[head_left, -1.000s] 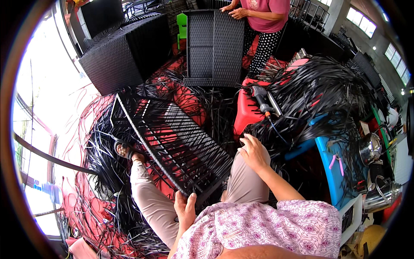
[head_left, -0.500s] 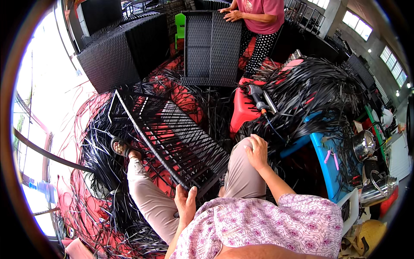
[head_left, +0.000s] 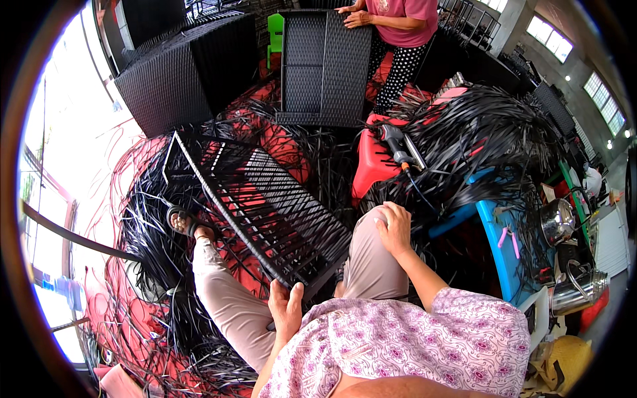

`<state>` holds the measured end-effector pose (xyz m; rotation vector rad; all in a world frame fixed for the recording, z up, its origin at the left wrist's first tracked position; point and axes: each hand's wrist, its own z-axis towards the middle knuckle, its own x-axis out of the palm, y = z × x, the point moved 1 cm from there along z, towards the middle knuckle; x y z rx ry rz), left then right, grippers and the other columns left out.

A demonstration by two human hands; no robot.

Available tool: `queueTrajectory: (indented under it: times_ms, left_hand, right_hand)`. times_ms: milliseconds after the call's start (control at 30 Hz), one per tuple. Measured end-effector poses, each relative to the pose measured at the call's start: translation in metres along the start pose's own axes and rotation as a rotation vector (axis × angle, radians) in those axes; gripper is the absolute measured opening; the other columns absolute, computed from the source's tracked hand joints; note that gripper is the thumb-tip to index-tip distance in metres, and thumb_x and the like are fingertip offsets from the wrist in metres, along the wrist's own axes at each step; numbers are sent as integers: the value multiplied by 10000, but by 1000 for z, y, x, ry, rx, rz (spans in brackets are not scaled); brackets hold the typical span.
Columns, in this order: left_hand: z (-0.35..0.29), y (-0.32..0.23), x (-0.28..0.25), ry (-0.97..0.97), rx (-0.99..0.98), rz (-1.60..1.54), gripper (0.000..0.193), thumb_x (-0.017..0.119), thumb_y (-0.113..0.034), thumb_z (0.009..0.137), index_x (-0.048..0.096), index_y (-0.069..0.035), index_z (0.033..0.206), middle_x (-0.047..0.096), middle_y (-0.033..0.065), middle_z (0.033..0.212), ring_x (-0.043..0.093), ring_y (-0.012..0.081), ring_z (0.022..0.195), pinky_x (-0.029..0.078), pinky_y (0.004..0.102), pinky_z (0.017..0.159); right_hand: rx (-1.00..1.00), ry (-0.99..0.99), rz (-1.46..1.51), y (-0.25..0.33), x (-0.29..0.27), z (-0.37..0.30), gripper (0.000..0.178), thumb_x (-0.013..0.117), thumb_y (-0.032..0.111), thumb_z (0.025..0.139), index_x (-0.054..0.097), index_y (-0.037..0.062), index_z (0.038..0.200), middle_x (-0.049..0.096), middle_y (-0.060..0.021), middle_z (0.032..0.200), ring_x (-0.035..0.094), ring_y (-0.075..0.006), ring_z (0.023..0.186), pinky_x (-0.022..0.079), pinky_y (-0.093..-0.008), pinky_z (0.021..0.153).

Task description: The person weaves black synthetic strips through a metal frame and secures them using a pneumatic stapler.

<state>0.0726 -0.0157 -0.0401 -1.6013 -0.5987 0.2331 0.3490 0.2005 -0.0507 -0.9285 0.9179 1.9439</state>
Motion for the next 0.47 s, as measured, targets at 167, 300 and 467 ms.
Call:
queueTrajectory:
  times_ms: [167,300,467]
  left_hand:
    - [1,2,2,-5,50,-38,183,683,-107,962,567,-27,1079,576,-38,860,461,40,744,392,212,662]
    - [1,5,-1,5,30,-15,184,687,-110,961,562,-30,1070,563,-43,837,446,30,729,373,203,641]
    - [0,10,-7,15,-6,54,204,693,-126,959,552,-35,1075,549,-39,820,430,22,721,352,191,635]
  right_hand:
    - [-4,2,-18,0,0,-1,330,701,198,834,664,86,1142,619,-90,1273,548,-289,1222,390,-440,1054]
    - [-1,0,-23,-1,1,-2,328,698,199,833,667,87,1140,619,-88,1274,546,-287,1223,389,-440,1055]
    - [9,23,-26,-2,4,-3,361,704,210,824,663,93,1163,615,-90,1289,542,-283,1232,381,-442,1066]
